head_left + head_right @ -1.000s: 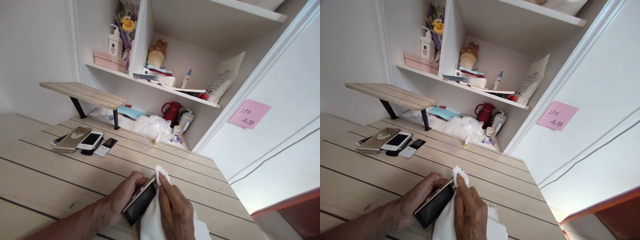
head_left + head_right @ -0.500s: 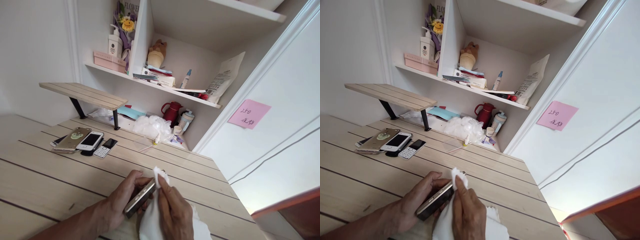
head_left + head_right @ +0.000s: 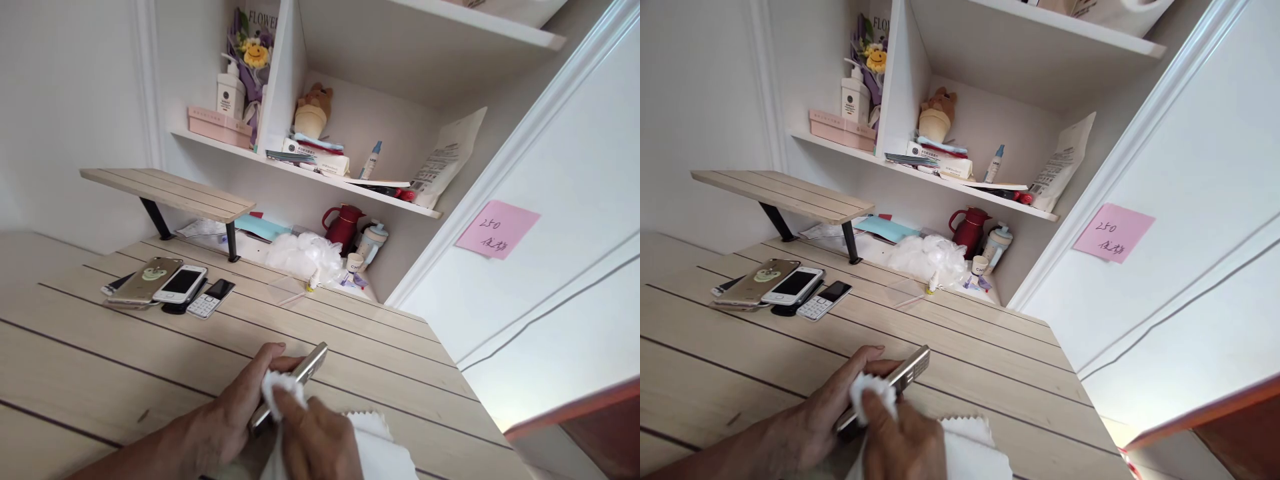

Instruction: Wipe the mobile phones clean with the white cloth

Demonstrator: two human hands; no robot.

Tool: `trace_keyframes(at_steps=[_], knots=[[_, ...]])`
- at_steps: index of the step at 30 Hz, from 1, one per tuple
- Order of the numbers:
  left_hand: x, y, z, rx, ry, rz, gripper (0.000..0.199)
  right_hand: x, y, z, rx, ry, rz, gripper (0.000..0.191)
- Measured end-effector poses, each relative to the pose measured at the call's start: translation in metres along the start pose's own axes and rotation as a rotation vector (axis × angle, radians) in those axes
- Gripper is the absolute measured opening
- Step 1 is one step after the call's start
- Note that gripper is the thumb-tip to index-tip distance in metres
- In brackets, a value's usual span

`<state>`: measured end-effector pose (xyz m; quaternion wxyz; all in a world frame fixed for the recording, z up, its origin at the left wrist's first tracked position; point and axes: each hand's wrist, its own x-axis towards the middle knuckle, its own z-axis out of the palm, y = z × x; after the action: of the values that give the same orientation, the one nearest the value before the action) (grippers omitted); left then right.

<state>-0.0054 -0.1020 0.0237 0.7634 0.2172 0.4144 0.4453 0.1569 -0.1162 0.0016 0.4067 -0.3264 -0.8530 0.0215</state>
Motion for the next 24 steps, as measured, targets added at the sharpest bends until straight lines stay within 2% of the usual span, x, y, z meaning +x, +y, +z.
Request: trace_keyframes(at_steps=[3,9,11,13,15,17,21,24], knots=[[-0.001,0.001,-0.003,0.008,0.036,0.019,0.057,-0.001,-0.005,0.003,-0.049,-0.035,-0.07,0.033],[-0.002,0.0,0.005,0.058,-0.087,0.046,0.058,0.002,0.017,-0.008,0.117,0.1,0.172,0.038],[-0.003,0.001,0.006,0.02,-0.024,0.03,0.057,0.001,0.011,-0.004,0.096,0.068,0.117,0.038],[-0.003,0.003,0.004,-0.016,0.055,0.014,0.058,0.0,0.001,0.002,0.019,0.01,-0.024,0.036],[-0.003,0.004,0.002,-0.041,0.068,0.036,0.058,0.0,-0.007,0.006,-0.068,-0.022,-0.108,0.032],[-0.003,0.004,0.002,-0.057,0.05,0.041,0.058,0.001,-0.007,0.004,-0.028,-0.017,-0.077,0.032],[-0.003,0.001,0.005,-0.032,0.03,0.042,0.058,0.002,0.003,-0.002,0.196,0.053,0.12,0.039],[-0.002,0.002,0.005,-0.051,0.051,0.044,0.057,-0.001,-0.001,0.003,0.083,0.035,0.021,0.035]])
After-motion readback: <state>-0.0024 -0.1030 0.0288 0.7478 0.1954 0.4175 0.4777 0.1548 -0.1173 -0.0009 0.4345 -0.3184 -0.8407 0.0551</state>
